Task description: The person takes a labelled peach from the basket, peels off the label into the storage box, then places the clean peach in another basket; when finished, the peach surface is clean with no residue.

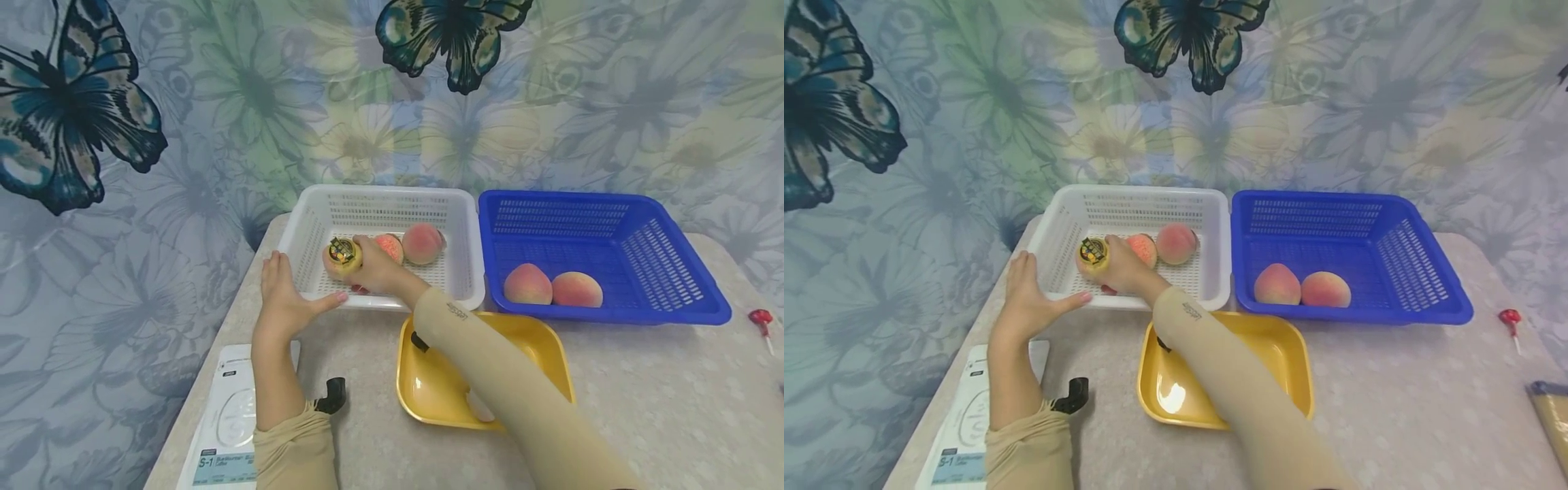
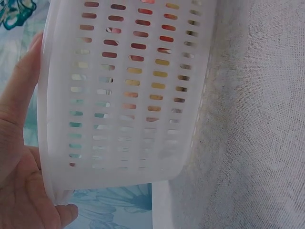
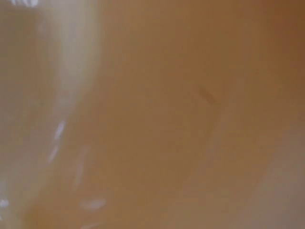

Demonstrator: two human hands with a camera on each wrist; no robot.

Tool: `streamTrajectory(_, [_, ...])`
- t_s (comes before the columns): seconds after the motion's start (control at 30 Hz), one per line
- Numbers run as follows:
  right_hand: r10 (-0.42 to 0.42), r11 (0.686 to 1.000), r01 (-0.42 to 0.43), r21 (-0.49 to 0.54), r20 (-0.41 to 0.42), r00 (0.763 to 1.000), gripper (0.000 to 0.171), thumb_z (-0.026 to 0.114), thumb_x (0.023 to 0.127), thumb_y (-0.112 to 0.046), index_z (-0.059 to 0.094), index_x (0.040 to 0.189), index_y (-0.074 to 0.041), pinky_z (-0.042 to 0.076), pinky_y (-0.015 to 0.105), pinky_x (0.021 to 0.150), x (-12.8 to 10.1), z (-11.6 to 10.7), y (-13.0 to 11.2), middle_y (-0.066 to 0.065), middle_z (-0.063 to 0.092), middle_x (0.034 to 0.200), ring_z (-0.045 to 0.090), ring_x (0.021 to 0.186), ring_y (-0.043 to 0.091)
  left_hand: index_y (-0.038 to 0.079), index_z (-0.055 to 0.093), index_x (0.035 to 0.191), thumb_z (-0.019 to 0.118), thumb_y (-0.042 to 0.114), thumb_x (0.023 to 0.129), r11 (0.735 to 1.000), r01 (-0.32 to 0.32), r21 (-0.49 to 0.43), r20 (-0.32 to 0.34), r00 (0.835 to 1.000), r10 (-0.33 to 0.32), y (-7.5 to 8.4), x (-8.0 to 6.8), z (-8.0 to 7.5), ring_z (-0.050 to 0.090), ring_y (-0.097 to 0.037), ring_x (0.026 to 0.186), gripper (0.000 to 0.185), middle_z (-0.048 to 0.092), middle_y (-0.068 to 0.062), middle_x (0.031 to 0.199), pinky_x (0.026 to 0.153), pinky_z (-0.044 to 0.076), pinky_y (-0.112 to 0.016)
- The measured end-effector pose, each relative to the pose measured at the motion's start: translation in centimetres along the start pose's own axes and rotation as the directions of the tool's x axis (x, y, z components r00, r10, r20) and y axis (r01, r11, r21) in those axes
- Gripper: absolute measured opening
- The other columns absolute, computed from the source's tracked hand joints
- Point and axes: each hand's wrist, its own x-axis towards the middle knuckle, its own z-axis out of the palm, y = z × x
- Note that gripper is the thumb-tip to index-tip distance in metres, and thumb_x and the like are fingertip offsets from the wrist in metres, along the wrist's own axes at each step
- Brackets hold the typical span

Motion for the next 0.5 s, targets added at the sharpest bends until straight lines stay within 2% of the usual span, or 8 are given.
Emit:
streamTrajectory(0.03, [-0.002, 1.000, 0.002, -0.021, -0.014, 1.000, 0.084, 0.074, 0.085, -0.002, 0.024, 0.153, -0.006, 0.060, 0.031, 0.059, 0.08, 0.05, 0.00, 0.015, 0.058, 0.115, 0.067, 0.068, 0.022, -0.002, -0.004, 0.157, 0.086, 0.050, 0.071, 1.000, 0.000, 0.000, 0.001, 1.000, 0.000, 0.03, 0.01, 0.02, -0.012, -0.041, 0.153, 0.136, -0.007, -0.022, 0.166, 0.121, 0.008, -0.065])
streamTrajectory(0.13, [-0.072, 0.983, 0.062, -0.171, -0.054, 0.996, 0.078, 0.078, 0.084, -0.011, 0.032, 0.146, -0.003, 0.059, 0.033, 0.082, 0.25, 0.14, -0.04, 0.013, 0.058, 0.121, 0.068, 0.091, 0.022, -0.002, -0.004, 0.157, 0.086, 0.050, 0.071, 1.000, 0.004, 0.001, 0.001, 1.000, -0.004, 0.13, 0.02, 0.06, -0.012, -0.040, 0.153, 0.135, -0.007, -0.022, 0.166, 0.121, 0.007, -0.064])
streamTrajectory(0.27, [-0.166, 0.924, 0.131, -0.358, -0.069, 0.984, 0.071, 0.081, 0.082, -0.021, 0.041, 0.138, -0.004, 0.045, 0.035, 0.109, 0.38, 0.24, 0.03, 0.009, 0.056, 0.131, 0.057, 0.122, 0.022, -0.003, -0.003, 0.157, 0.086, 0.050, 0.071, 1.000, 0.006, 0.000, -0.005, 1.000, -0.006, 0.20, 0.08, 0.12, -0.012, -0.040, 0.153, 0.135, -0.006, -0.022, 0.166, 0.122, 0.007, -0.063])
streamTrajectory(0.37, [-0.159, 0.901, 0.119, -0.418, -0.063, 0.985, 0.072, 0.080, 0.083, -0.022, 0.040, 0.142, -0.009, 0.044, 0.038, 0.110, 0.37, 0.27, 0.09, 0.009, 0.055, 0.135, 0.056, 0.126, 0.024, -0.003, -0.003, 0.157, 0.086, 0.051, 0.070, 1.000, 0.010, 0.003, -0.008, 1.000, -0.010, 0.24, 0.10, 0.11, -0.011, -0.039, 0.153, 0.135, -0.006, -0.022, 0.166, 0.122, 0.007, -0.063])
streamTrajectory(0.5, [-0.113, 0.867, 0.063, -0.494, -0.072, 0.991, 0.073, 0.079, 0.085, -0.021, 0.039, 0.146, -0.016, 0.050, 0.038, 0.103, 0.23, 0.26, -0.01, 0.007, 0.049, 0.139, 0.057, 0.120, 0.023, -0.002, -0.004, 0.157, 0.086, 0.052, 0.071, 1.000, 0.018, 0.009, -0.003, 1.000, -0.018, 0.25, 0.04, 0.00, -0.012, -0.040, 0.153, 0.136, -0.007, -0.021, 0.166, 0.121, 0.009, -0.064])
